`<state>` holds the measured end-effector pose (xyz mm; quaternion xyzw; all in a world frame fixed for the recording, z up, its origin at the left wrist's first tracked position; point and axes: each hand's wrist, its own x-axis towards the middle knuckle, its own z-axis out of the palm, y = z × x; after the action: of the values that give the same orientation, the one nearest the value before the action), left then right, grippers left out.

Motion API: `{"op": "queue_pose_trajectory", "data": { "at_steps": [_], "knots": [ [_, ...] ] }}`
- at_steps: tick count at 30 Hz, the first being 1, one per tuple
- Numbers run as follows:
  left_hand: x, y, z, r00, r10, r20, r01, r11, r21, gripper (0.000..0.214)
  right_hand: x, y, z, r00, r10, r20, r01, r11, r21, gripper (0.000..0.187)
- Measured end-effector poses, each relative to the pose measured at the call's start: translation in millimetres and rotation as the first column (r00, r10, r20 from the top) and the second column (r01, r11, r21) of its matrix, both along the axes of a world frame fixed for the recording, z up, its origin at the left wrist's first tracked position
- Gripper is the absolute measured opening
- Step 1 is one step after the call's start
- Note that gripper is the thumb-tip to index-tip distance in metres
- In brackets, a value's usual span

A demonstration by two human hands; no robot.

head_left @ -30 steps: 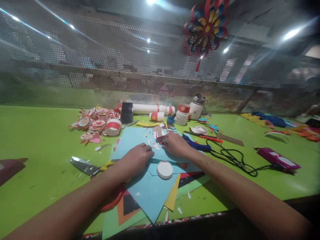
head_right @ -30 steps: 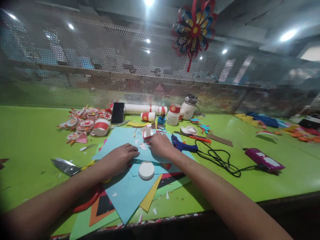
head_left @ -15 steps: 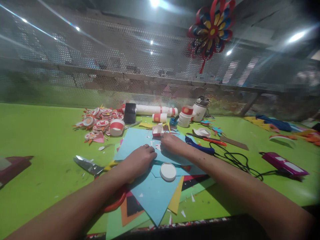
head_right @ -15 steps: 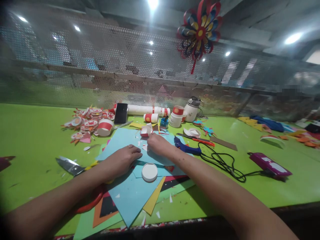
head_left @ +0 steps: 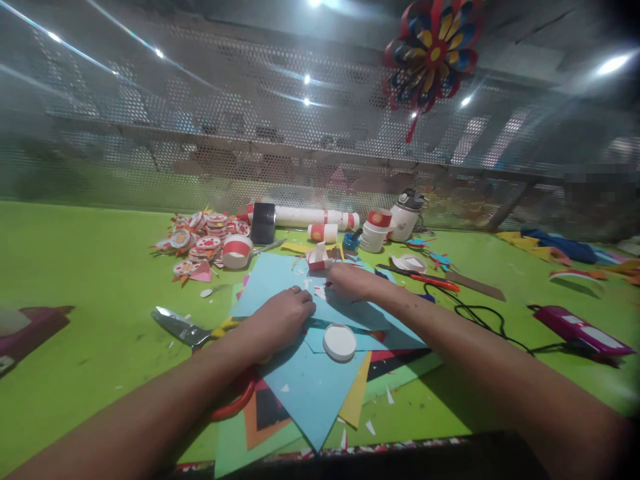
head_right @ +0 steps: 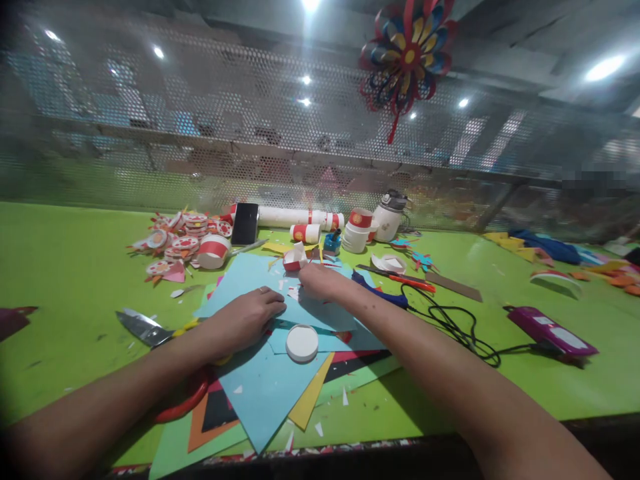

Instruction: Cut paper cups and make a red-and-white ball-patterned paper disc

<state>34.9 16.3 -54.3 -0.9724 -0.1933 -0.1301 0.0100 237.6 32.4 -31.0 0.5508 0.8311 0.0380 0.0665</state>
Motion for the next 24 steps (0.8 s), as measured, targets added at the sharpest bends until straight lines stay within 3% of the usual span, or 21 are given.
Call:
{"op": "queue_pose_trajectory", "data": {
  "at_steps": [7, 11, 17, 24],
  "knots": [
    [0.2, 0.2, 0.2, 1.0, -0.005, 0.006, 0.005, 1.0, -0.013, 0.018, -3.7, -11.6, -3.5, 0.998, 0.028, -0.062, -0.026, 0.999, 0.029, 0.021],
    [-0.6, 1.2, -2.6, 1.0, -0.007, 0.011, 0.007, 1.0, -0.001, 0.017, 3.5, -18.5, -4.9, 0.991, -0.002, -0.135, 0.009, 0.999, 0.047, 0.018],
    [-1.3, 2.0, -4.7, 1.0, -0.005, 0.01, 0.005, 1.0, 0.012, 0.017, 19.6, -18.9, -7.2, 0.968, -0.083, -0.237, 0.11, 0.989, 0.103, 0.03],
    [-0.6, 3.0, -5.1, 1.0, -0.003, -0.009, 0.003, 1.0, 0.03, 0.02, 19.6, -12.8, 1.5, 0.98, 0.013, -0.201, -0.016, 1.0, -0.014, 0.023]
  ]
}}
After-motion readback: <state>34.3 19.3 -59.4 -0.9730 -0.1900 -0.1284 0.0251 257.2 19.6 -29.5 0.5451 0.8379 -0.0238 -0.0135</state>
